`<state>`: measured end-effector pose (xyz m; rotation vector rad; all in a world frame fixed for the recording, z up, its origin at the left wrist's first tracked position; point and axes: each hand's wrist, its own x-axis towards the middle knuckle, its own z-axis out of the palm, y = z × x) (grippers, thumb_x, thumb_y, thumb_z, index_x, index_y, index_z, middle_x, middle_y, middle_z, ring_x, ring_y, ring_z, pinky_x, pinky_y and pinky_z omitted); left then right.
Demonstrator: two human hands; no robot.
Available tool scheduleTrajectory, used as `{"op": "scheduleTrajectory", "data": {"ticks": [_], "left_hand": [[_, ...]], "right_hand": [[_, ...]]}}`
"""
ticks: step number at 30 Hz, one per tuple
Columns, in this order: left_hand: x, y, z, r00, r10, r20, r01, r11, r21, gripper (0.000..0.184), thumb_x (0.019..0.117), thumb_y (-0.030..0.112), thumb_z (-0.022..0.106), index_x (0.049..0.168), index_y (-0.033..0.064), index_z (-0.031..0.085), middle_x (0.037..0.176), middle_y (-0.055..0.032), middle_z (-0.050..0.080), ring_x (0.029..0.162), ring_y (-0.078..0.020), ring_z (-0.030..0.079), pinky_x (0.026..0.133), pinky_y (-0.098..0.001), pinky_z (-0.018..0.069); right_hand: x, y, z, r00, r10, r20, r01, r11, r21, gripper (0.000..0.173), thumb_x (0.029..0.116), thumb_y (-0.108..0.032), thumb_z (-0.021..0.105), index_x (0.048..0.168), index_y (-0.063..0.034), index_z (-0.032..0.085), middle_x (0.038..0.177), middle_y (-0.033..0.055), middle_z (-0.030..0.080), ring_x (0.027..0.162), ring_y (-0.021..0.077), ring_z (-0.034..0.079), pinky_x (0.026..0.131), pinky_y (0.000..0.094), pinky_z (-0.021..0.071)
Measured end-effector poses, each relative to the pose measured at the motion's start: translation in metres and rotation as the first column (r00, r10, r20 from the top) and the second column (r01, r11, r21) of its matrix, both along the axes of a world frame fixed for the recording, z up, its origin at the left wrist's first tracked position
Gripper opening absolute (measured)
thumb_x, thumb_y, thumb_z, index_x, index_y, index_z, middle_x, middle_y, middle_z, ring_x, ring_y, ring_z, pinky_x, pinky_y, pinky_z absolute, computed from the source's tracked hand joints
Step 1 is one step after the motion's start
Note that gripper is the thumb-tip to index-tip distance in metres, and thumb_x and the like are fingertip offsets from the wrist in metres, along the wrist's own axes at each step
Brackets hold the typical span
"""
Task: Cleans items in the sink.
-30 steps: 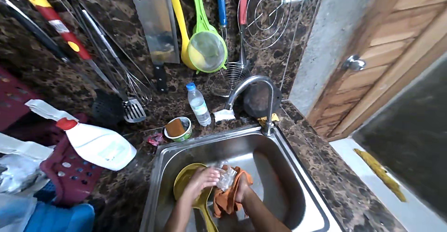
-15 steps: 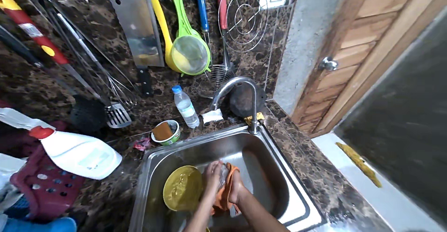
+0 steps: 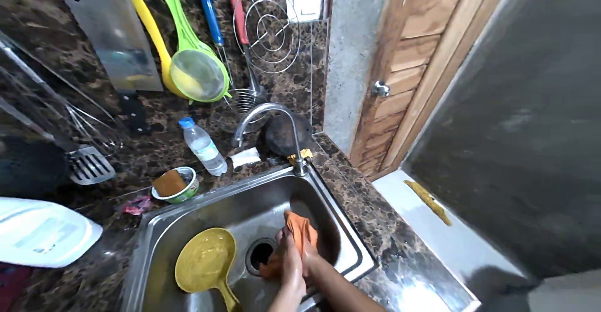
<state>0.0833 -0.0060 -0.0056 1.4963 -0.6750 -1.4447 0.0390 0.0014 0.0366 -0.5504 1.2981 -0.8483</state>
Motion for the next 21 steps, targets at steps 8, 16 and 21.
{"op": "scheduleTrajectory", "data": {"ticks": [8, 16, 21], "left_hand": [[0.026, -0.032, -0.047, 0.991, 0.119, -0.065, -0.116, 0.992, 0.055, 0.040, 0.1105, 0.029, 0.042, 0.134, -0.0006, 0.056, 0.121, -0.0209, 0.064, 0.107, -0.0282, 0.063, 0.090, -0.0473, 0.0536], [0.016, -0.041, -0.037, 0.987, 0.143, -0.077, -0.136, 0.987, 0.086, 0.034, 0.1081, 0.019, 0.048, 0.132, -0.0038, 0.054, 0.126, -0.0253, 0.059, 0.114, -0.0342, 0.058, 0.096, -0.0515, 0.0493], [-0.006, -0.009, -0.013, 0.985, 0.171, -0.016, -0.171, 0.985, 0.012, 0.041, 0.1105, 0.026, 0.045, 0.144, 0.0021, 0.049, 0.142, -0.0246, 0.052, 0.132, -0.0354, 0.050, 0.108, -0.0543, 0.0412]], "right_hand": [[0.005, -0.027, -0.054, 0.974, -0.175, 0.143, 0.203, 0.956, -0.212, 0.039, 0.1125, -0.021, 0.025, 0.128, -0.0001, 0.055, 0.104, 0.0112, 0.065, 0.092, 0.0154, 0.064, 0.081, 0.0335, 0.0550], [0.014, -0.037, -0.061, 0.943, -0.024, -0.331, -0.010, 0.995, -0.100, 0.026, 0.1071, -0.013, 0.047, 0.116, 0.0066, 0.062, 0.108, 0.0213, 0.065, 0.100, 0.0279, 0.063, 0.089, 0.0457, 0.0517], [0.004, -0.043, -0.073, 0.903, -0.013, -0.429, -0.062, 0.985, -0.161, 0.039, 0.1015, -0.019, 0.062, 0.129, 0.0086, 0.058, 0.124, 0.0260, 0.065, 0.116, 0.0311, 0.064, 0.104, 0.0451, 0.0492]]}}
